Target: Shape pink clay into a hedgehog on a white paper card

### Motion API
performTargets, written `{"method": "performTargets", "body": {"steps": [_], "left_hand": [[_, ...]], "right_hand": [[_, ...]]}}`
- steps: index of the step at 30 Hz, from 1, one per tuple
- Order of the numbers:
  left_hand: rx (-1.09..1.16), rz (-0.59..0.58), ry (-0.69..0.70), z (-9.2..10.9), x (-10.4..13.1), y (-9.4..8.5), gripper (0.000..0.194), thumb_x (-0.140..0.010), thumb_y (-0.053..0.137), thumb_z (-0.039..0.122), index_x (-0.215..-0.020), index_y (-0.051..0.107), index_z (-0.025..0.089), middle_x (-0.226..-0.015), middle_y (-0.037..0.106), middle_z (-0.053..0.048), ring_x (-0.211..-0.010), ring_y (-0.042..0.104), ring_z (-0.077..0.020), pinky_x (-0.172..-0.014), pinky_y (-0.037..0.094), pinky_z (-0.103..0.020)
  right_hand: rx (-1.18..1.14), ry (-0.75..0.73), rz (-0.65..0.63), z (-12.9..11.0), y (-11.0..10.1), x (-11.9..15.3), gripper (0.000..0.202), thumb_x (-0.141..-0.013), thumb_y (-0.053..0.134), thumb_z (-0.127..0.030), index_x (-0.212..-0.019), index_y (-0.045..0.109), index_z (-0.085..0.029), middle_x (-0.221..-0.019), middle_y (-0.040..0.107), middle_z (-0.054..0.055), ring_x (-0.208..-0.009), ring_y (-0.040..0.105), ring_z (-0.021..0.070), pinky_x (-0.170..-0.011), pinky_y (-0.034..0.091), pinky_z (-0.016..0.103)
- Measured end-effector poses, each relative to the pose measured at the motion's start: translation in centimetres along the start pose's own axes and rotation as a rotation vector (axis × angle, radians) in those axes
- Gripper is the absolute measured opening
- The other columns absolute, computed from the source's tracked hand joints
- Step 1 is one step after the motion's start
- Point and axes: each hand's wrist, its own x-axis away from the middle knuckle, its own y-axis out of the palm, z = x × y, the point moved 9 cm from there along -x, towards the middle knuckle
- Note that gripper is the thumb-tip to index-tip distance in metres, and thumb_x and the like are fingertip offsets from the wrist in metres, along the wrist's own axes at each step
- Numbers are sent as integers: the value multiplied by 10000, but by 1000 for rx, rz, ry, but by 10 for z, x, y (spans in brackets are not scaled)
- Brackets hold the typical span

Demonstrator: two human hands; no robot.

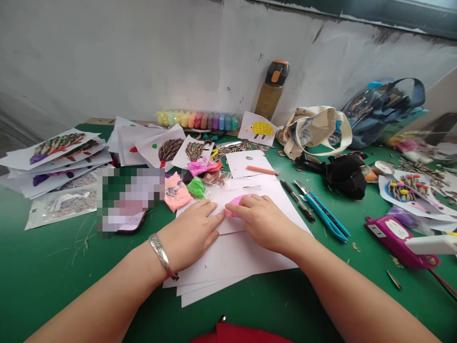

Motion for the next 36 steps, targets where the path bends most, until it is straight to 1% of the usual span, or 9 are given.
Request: {"method": "performTargets", "body": {"steps": [2, 7, 10, 15, 19, 24, 27, 32, 36], "left_hand": [[0, -7, 7, 0, 0, 0, 330, -972, 485, 190, -1283, 594, 166, -1186, 574, -131, -1148, 500, -304, -1040, 436, -501], [-20, -11, -1, -1, 0, -1, 300, -969, 495, 200, -1238, 621, 155, -1200, 576, -132, -1186, 490, -308, -1087, 405, -495], [-26, 0, -5, -1, 0, -1, 319, -965, 502, 195, -1262, 614, 160, -1222, 574, -137, -1201, 491, -310, -1095, 401, -496], [-15, 1, 9, -1, 0, 1, 326, -964, 503, 192, -1271, 613, 167, -1206, 580, -140, -1182, 505, -313, -1071, 422, -509], [-16, 11, -1, -1, 0, -1, 303, -958, 517, 203, -1233, 632, 145, -1212, 579, -150, -1203, 495, -322, -1089, 406, -510], [-14, -15, -3, -1, 0, 1, 323, -968, 499, 203, -1267, 610, 152, -1208, 567, -141, -1183, 494, -310, -1080, 410, -508], [-14, -27, -8, -1, 1, 1, 311, -969, 499, 205, -1257, 610, 160, -1206, 561, -134, -1178, 490, -309, -1061, 423, -501], [-22, -39, -15, -2, 0, 2, 318, -976, 483, 203, -1272, 594, 169, -1213, 562, -132, -1162, 502, -304, -1023, 451, -490], [-25, -37, -3, -3, 0, 2, 311, -973, 496, 202, -1267, 594, 170, -1235, 555, -135, -1174, 501, -303, -1026, 450, -485]], "right_hand": [[9, -7, 4, 0, 1, 0, 505, -930, 420, -56, -1347, 560, -304, -1033, 601, 60, -977, 535, 223, -811, 302, 351], [100, -38, 42, -6, 1, -2, 414, -945, 439, -97, -1263, 629, -283, -1003, 599, 69, -929, 530, 234, -834, 295, 385], [59, -31, 42, -4, 0, -2, 427, -935, 444, -81, -1251, 639, -292, -974, 599, 57, -900, 515, 221, -821, 300, 369], [82, -20, 134, -2, -11, 0, 469, -915, 450, -58, -1262, 646, -306, -1002, 590, 76, -923, 458, 235, -824, 295, 372], [111, -74, 107, -9, -7, -1, 472, -875, 484, -41, -1222, 671, -300, -967, 574, 79, -904, 442, 239, -843, 292, 391], [76, -44, 144, -1, -10, 1, 485, -874, 475, -31, -1193, 693, -324, -1004, 573, 79, -936, 444, 238, -840, 295, 389], [61, -41, 110, 5, -9, 3, 487, -856, 490, -28, -1170, 714, -326, -989, 577, 77, -929, 449, 238, -834, 303, 388], [10, -11, 165, 16, -25, 10, 551, -851, 439, 15, -1208, 708, -308, -1059, 590, 79, -952, 476, 227, -873, 322, 388], [15, -11, 127, 17, -28, 15, 543, -855, 430, 14, -1193, 719, -296, -1014, 598, 81, -931, 482, 229, -839, 333, 378]]}}
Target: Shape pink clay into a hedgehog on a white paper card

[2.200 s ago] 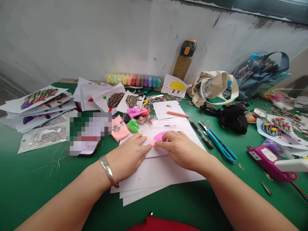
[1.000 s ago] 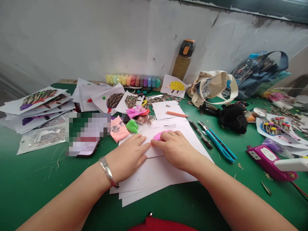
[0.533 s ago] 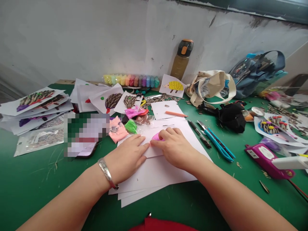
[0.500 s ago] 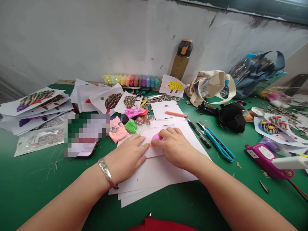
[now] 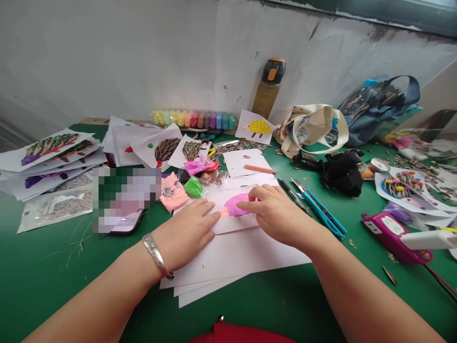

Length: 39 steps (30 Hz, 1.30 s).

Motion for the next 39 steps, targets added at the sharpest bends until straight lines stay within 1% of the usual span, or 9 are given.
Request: {"method": "performTargets", "body": {"steps": [5, 12, 18, 23, 25, 30, 32, 36, 39], "left_hand": [[12, -1, -3, -2, 1, -2, 276, -971, 499, 194, -1223, 609, 180, -1187, 566, -117, -1126, 522, -288, -987, 468, -473], [24, 12, 4, -4, 1, -3, 267, -961, 494, 193, -1195, 620, 179, -1202, 573, -125, -1140, 534, -292, -988, 472, -464], [37, 62, 28, -6, 1, -7, 239, -944, 508, 196, -1134, 653, 189, -1179, 603, -117, -1121, 560, -288, -978, 484, -439], [34, 44, 15, -10, 1, -8, 232, -935, 506, 176, -1099, 669, 179, -1189, 610, -128, -1135, 570, -298, -979, 488, -440], [38, 44, 30, -11, 1, -8, 231, -930, 504, 165, -1079, 680, 181, -1179, 614, -128, -1121, 578, -296, -968, 495, -437], [39, 47, 37, -12, 1, -7, 263, -929, 484, 135, -1061, 707, 185, -1141, 633, -123, -1081, 604, -286, -949, 504, -420], [32, 50, 41, -12, 1, -7, 255, -933, 491, 152, -1052, 714, 180, -1137, 637, -125, -1083, 605, -289, -947, 506, -422], [21, 69, 37, -12, 0, -6, 240, -935, 501, 171, -1027, 723, 178, -1119, 645, -122, -1074, 609, -286, -943, 507, -417], [35, 93, 36, -13, 0, -7, 235, -928, 508, 164, -1017, 725, 189, -1106, 650, -110, -1057, 615, -271, -949, 503, -400]], "right_hand": [[-30, -23, -105, -1, 13, 0, 554, -837, 456, 9, -1177, 737, -326, -976, 601, 74, -928, 492, 228, -842, 336, 382], [-50, 65, -5, 19, -12, 6, 543, -850, 423, 12, -1146, 750, -305, -1009, 620, 72, -957, 518, 226, -849, 367, 379], [-75, -4, -60, 5, -3, 4, 489, -849, 441, 5, -1064, 780, -274, -1000, 639, 80, -943, 531, 225, -851, 392, 381], [-214, 183, 38, 30, -20, 5, 410, -892, 457, -65, -1108, 763, -232, -1017, 694, 71, -979, 602, 216, -848, 449, 344], [-242, 243, 29, 38, -23, 4, 374, -915, 469, -111, -1127, 753, -231, -1051, 701, 69, -984, 621, 216, -848, 464, 343], [-233, 268, 6, 36, -15, 4, 320, -924, 511, -162, -1145, 738, -207, -1111, 686, 88, -1060, 608, 241, -916, 449, 373], [-289, 310, 29, 37, -7, 8, 308, -934, 532, -220, -1178, 720, -224, -1111, 672, 76, -993, 617, 219, -876, 457, 353], [-383, 390, 49, 40, 13, 15, 317, -928, 591, -348, -1202, 700, -232, -970, 621, 48, -853, 592, 185, -768, 450, 307], [-345, 384, 32, 38, 22, 13, 305, -916, 614, -363, -1184, 703, -248, -945, 581, 37, -860, 570, 188, -761, 419, 298]]}}
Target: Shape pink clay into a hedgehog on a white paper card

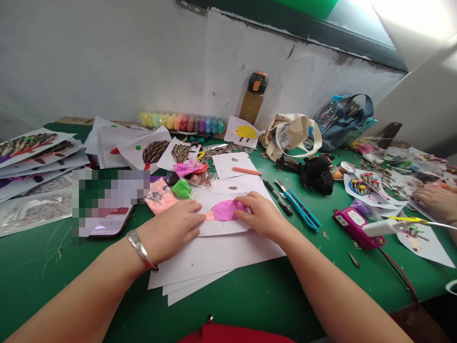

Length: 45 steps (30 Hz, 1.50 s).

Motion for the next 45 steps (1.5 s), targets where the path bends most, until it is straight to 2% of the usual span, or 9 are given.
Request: {"method": "performTargets", "body": {"steps": [7, 12, 14, 18, 25, 31, 37, 42, 45], "left_hand": [[-10, -26, -7, 0, 0, 1, 251, -918, 488, 153, -1012, 720, 181, -1111, 639, -122, -1045, 607, -285, -917, 509, -408], [6, -22, -1, 1, 0, 1, 258, -923, 470, 156, -999, 715, 178, -1102, 633, -130, -1034, 605, -293, -904, 507, -423], [19, -10, -2, 1, 0, 0, 248, -917, 479, 155, -983, 716, 184, -1093, 634, -124, -1023, 607, -288, -910, 504, -421], [23, -3, -10, 1, 0, -1, 236, -915, 493, 148, -980, 717, 185, -1079, 634, -120, -1018, 608, -281, -928, 499, -422], [11, -10, -15, -1, 0, 2, 243, -919, 505, 153, -1012, 725, 198, -1098, 643, -109, -1042, 609, -277, -942, 500, -406], [-13, -20, -17, 1, 0, 1, 251, -915, 499, 140, -1005, 728, 188, -1112, 645, -117, -1052, 611, -286, -926, 508, -411], [-55, -54, -21, 2, -1, 3, 274, -932, 479, 139, -1050, 724, 174, -1156, 632, -135, -1076, 600, -293, -921, 516, -425], [-52, -53, -24, 1, 0, 5, 286, -936, 484, 145, -1095, 719, 173, -1180, 624, -138, -1094, 592, -296, -937, 514, -434], [-47, -49, -27, 1, 0, 5, 288, -934, 485, 139, -1093, 722, 173, -1173, 625, -137, -1089, 594, -295, -947, 510, -437]], "right_hand": [[56, -28, 9, -2, 1, -4, 340, -911, 612, -336, -1231, 673, -240, -953, 566, 37, -873, 557, 194, -784, 404, 306], [-111, 74, -2, 13, 0, -2, 534, -908, 607, -441, -1418, 535, -298, -1008, 557, 26, -809, 565, 170, -757, 446, 305], [-88, 77, 2, 13, 0, -1, 600, -884, 638, -437, -1454, 496, -315, -1050, 549, 35, -822, 571, 174, -767, 452, 311], [-2, 54, -1, 7, 1, -2, 662, -856, 678, -401, -1478, 471, -314, -1114, 534, 56, -880, 582, 194, -794, 449, 317], [-108, 87, -9, 13, -2, -2, 678, -849, 681, -474, -1476, 449, -360, -1146, 523, 47, -801, 572, 163, -768, 478, 319], [-27, 62, -21, 6, -1, -2, 723, -826, 709, -380, -1491, 426, -364, -1165, 517, 50, -887, 583, 190, -818, 457, 330], [-106, 109, -67, 9, -2, -4, 712, -852, 641, -561, -1495, 414, -359, -1240, 519, 69, -922, 604, 207, -801, 471, 336], [214, 121, -10, -11, 3, -4, 833, -796, 623, -671, -1511, 412, -297, -1279, 527, 120, -986, 616, 308, -817, 454, 412], [299, 126, -8, -17, 5, -4, 802, -793, 612, -675, -1484, 447, -303, -1292, 531, 117, -991, 620, 320, -783, 452, 402]]}}
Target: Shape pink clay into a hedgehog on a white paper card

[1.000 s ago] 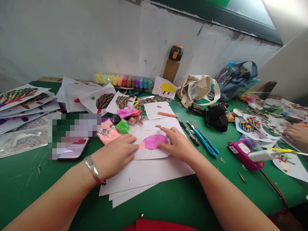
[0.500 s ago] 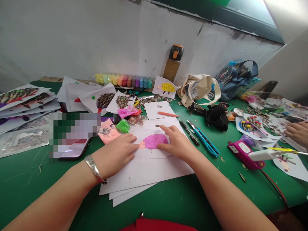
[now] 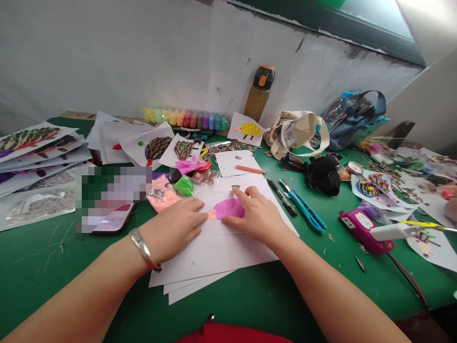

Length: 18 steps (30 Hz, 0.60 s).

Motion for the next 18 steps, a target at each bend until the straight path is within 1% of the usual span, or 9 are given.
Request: {"method": "performTargets", "body": {"steps": [2, 5, 7, 10, 13, 15, 18], "left_hand": [[7, 6, 4, 0, 0, 0, 287, -932, 488, 135, -1089, 725, 179, -1162, 628, -131, -1088, 596, -293, -953, 507, -435], [23, 16, 8, 0, -1, -1, 277, -929, 502, 137, -1080, 728, 196, -1144, 633, -116, -1089, 598, -283, -963, 503, -419], [23, 15, 7, 0, -1, -1, 274, -932, 504, 142, -1084, 725, 194, -1148, 631, -118, -1092, 597, -284, -965, 503, -421], [14, 6, 3, -1, -1, 0, 278, -931, 501, 136, -1089, 725, 182, -1160, 628, -129, -1092, 599, -294, -958, 507, -433], [15, 16, 5, -1, 0, -1, 279, -927, 502, 131, -1076, 731, 185, -1155, 633, -126, -1086, 605, -292, -956, 511, -429], [10, 13, 2, -1, 0, 0, 281, -929, 497, 133, -1076, 732, 182, -1150, 635, -129, -1081, 606, -293, -948, 516, -433], [1, 4, 9, -1, -1, 0, 296, -937, 485, 140, -1104, 726, 179, -1170, 629, -137, -1092, 601, -300, -942, 521, -447]], "right_hand": [[-40, 0, -25, 2, 0, -1, 802, -792, 603, -689, -1486, 439, -321, -1303, 528, 101, -992, 628, 300, -770, 455, 379], [-129, 13, -65, 7, 1, -3, 799, -818, 538, -736, -1501, 414, -340, -1315, 524, 83, -998, 639, 269, -758, 461, 355], [-91, 23, -41, 7, 0, -4, 791, -827, 526, -734, -1496, 425, -324, -1317, 526, 94, -1003, 637, 283, -756, 461, 368], [8, 9, 6, 0, 0, -2, 768, -832, 543, -710, -1477, 455, -301, -1306, 537, 116, -991, 632, 313, -749, 460, 394], [14, 0, 16, -2, 1, -2, 794, -826, 546, -722, -1488, 442, -295, -1302, 544, 123, -995, 631, 322, -746, 463, 397], [-19, 1, 10, 2, 0, -3, 810, -818, 554, -728, -1494, 438, -297, -1315, 541, 123, -1001, 632, 320, -755, 465, 392], [-173, 25, -25, 14, 0, -5, 745, -855, 513, -716, -1490, 439, -333, -1325, 542, 93, -993, 641, 275, -776, 469, 365]]}}
